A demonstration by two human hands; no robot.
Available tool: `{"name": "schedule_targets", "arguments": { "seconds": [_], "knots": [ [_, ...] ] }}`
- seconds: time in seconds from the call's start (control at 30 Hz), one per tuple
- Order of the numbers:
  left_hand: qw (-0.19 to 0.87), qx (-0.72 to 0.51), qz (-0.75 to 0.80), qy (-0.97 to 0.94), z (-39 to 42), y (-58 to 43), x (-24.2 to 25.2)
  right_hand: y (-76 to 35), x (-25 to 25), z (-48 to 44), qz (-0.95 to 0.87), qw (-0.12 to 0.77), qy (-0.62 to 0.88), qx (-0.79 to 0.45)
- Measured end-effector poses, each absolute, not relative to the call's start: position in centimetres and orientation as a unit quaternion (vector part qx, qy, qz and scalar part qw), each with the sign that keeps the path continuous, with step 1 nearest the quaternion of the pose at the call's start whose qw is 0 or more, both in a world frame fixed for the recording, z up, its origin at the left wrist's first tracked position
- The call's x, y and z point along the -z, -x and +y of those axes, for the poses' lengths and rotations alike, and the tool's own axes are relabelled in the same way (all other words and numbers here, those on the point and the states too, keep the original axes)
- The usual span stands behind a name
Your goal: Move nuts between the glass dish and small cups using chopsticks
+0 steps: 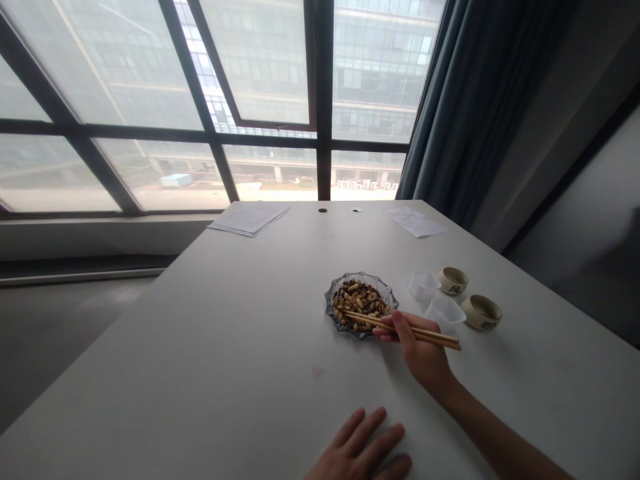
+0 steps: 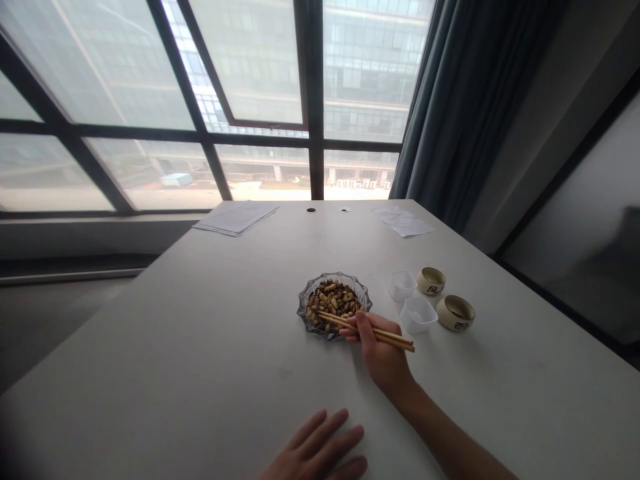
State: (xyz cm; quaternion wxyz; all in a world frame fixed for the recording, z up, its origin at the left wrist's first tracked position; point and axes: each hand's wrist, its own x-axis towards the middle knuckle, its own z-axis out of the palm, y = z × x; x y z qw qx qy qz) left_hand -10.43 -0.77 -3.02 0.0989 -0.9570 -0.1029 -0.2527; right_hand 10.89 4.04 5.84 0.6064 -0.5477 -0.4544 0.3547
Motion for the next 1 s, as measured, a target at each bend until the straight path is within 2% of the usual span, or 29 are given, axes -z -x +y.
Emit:
{"name": "schedule_targets", "arguments": {
  "seconds": [0.37, 0.63, 0.77, 1.0],
  "knots": [
    [0.106, 0.251, -0.103, 0.957, -0.8, 10.5, 2.8, -13.1, -7.2, 4.4, -0.316, 0.689, 0.512, -0.403],
    [0.098, 0.253, -0.106, 0.957, -0.7, 10.6, 3.4, -20.0, -11.1, -0.2, -0.264, 0.75, 0.522, -0.309],
    [0.102, 0.243, -0.094, 0.96, -0.5, 10.8, 3.2, -25.7, -10.3, -3.9, -0.217, 0.773, 0.552, -0.226],
    [0.143, 0.218, -0.078, 0.962, 0.0, 11.0, 2.5, -30.7, -6.4, -7.4, -0.143, 0.786, 0.575, -0.178]
  ]
}}
